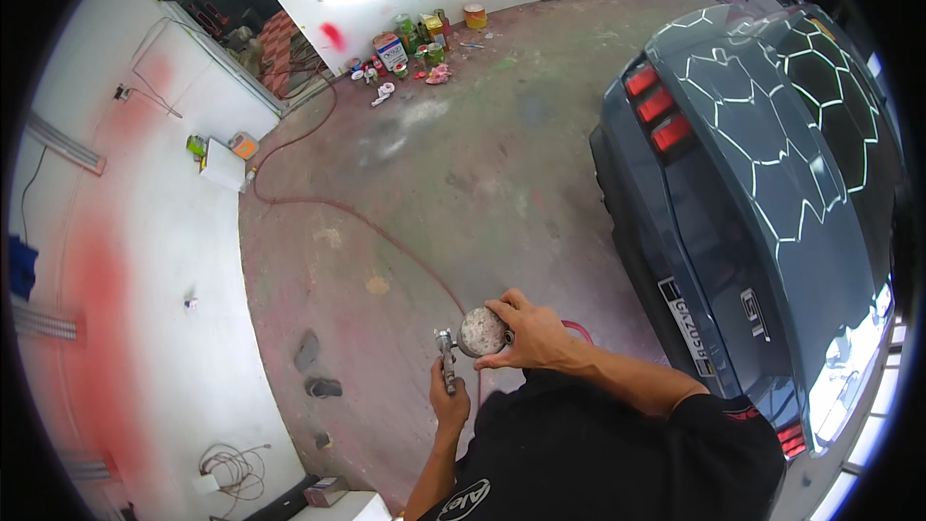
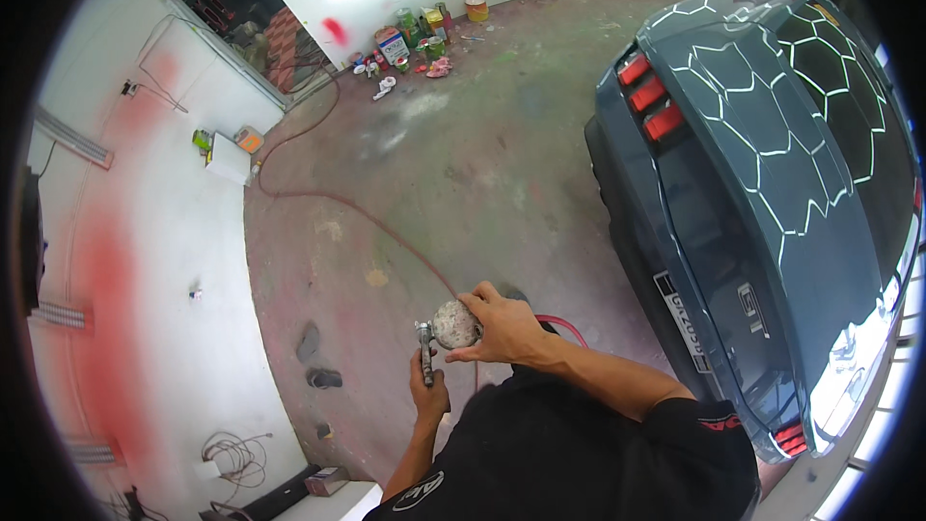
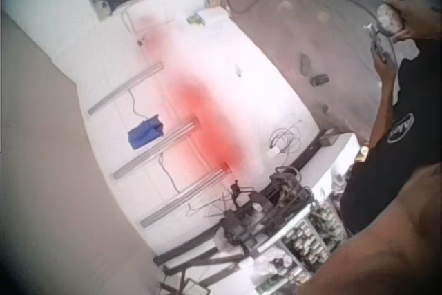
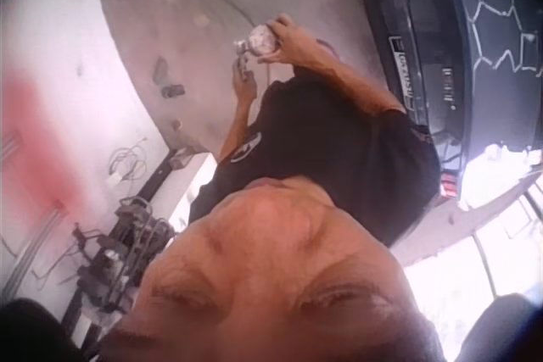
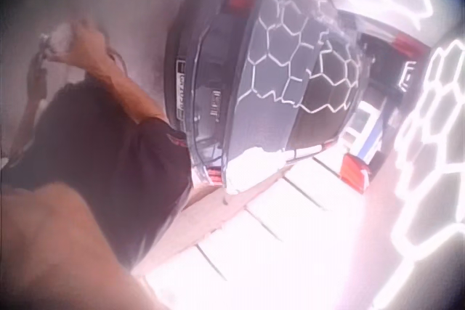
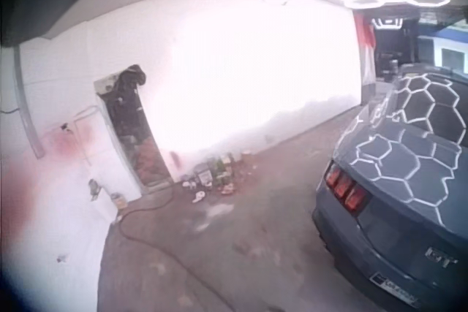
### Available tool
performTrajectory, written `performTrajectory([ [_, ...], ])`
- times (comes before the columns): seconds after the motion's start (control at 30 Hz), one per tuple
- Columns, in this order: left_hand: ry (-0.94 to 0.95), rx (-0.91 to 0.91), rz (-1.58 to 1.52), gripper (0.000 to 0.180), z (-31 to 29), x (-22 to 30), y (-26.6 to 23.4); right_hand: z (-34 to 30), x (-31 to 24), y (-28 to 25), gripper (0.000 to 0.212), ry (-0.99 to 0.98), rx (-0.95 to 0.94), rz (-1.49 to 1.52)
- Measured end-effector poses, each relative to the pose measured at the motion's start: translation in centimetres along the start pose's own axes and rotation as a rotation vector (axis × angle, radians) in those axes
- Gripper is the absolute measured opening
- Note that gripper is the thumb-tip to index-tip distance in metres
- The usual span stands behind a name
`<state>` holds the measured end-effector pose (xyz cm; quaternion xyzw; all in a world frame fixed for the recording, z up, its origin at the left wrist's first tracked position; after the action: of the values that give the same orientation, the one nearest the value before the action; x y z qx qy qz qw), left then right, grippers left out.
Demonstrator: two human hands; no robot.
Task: The person uses a screwdriver to pry a black protective sheet from a metal frame, then walks through a garage to a workbench. They pick up a paint spray gun, connect an air hose, and pour liquid from a yellow can into the spray gun's cup.
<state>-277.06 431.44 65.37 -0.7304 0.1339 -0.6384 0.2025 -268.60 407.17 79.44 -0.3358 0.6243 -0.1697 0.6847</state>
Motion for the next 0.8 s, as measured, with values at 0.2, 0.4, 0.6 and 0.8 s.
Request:
performTrajectory([
  [0.2, 0.067, -0.011, 0.092, 0.055, 20.6, 5.8, 0.1, 19.0, 2.2, -5.4, 0.094, 0.112, -0.029, 0.048],
  [0.4, 0.026, -0.053, 0.068, 0.055, 44.2, 6.6, 1.2, 40.0, 6.3, -8.8, 0.089, 0.141, 0.103, 0.211],
  [0.6, 0.137, -0.06, 0.025, 0.057, 69.3, 4.8, 0.4, 61.5, 14.6, -12.0, 0.087, 0.378, 0.409, 0.19],
  [0.8, -0.073, -0.111, -0.119, 0.061, 90.5, 9.4, -1.8, 78.1, 21.5, -15.7, 0.09, 0.6, 0.521, 0.118],
])
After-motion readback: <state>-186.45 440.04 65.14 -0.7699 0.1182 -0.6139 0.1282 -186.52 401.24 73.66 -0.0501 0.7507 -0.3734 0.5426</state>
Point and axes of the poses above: each hand's wrist, its own z-axis towards the middle knuckle, its own y-axis out of the palm, x = y × z, the point moved 1 cm from there along z, towards the middle knuckle, and after that the axes turned 2 degrees about z, right-handed, at the moved point
